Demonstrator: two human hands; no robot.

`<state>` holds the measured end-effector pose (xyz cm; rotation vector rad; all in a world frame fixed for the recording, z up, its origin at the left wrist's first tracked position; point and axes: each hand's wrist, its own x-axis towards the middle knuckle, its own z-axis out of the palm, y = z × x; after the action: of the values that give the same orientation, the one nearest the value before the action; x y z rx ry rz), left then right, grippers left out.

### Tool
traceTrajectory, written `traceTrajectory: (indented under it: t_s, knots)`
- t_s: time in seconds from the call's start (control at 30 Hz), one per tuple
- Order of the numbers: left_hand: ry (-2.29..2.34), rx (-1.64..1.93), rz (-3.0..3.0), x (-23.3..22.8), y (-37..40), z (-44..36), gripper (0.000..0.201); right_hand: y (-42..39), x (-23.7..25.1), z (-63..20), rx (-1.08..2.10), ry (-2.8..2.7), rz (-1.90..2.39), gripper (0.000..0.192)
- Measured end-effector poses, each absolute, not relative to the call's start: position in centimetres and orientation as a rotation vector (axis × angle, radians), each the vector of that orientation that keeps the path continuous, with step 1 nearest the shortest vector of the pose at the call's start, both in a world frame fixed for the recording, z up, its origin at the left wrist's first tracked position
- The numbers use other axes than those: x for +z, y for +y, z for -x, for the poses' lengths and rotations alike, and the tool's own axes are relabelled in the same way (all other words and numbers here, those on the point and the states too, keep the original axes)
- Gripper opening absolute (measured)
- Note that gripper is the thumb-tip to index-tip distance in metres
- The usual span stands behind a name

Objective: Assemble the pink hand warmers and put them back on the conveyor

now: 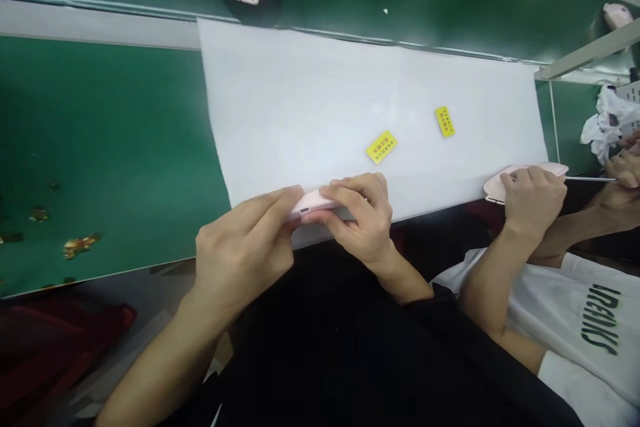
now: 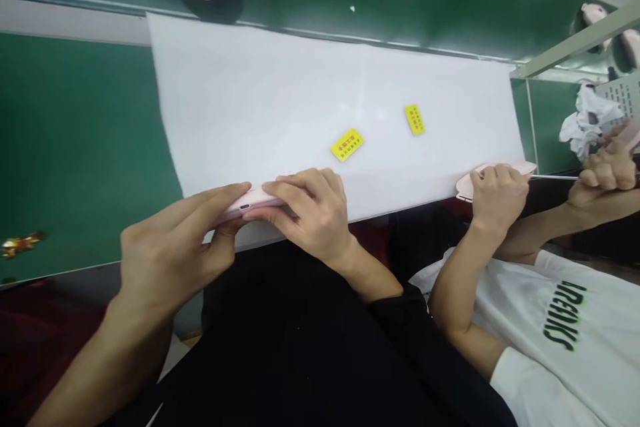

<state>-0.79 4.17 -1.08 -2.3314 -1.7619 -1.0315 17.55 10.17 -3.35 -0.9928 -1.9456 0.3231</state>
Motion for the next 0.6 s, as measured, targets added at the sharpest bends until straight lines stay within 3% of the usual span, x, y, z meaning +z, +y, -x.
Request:
traceTrajectory:
  t_s: [0.27, 0.4, 0.53, 0.6]
  knots:
    - [-1.595, -1.018, 2.396, -1.1, 5.0, 0.5, 0.029, 10.3, -2.9, -17.6, 0.335, -2.031, 0.997, 0.032]
    - [-1.586, -0.986, 2.535, -2.8, 4.1, 2.1, 0.038, 10.2, -3.8, -16.7, 0.181, -1.98, 0.994, 0.027]
    - [-1.81, -0.771, 3.038, -2.4, 7.5, 4.7, 0.06, 10.8, -4.0, -17.4, 0.196, -1.975, 1.039, 0.023]
    - [-2.14, -0.638, 2.948, -1.1, 12.4, 5.8, 0.065, 12.4, -3.4, -18.8, 0.085, -2.004, 1.009, 0.021]
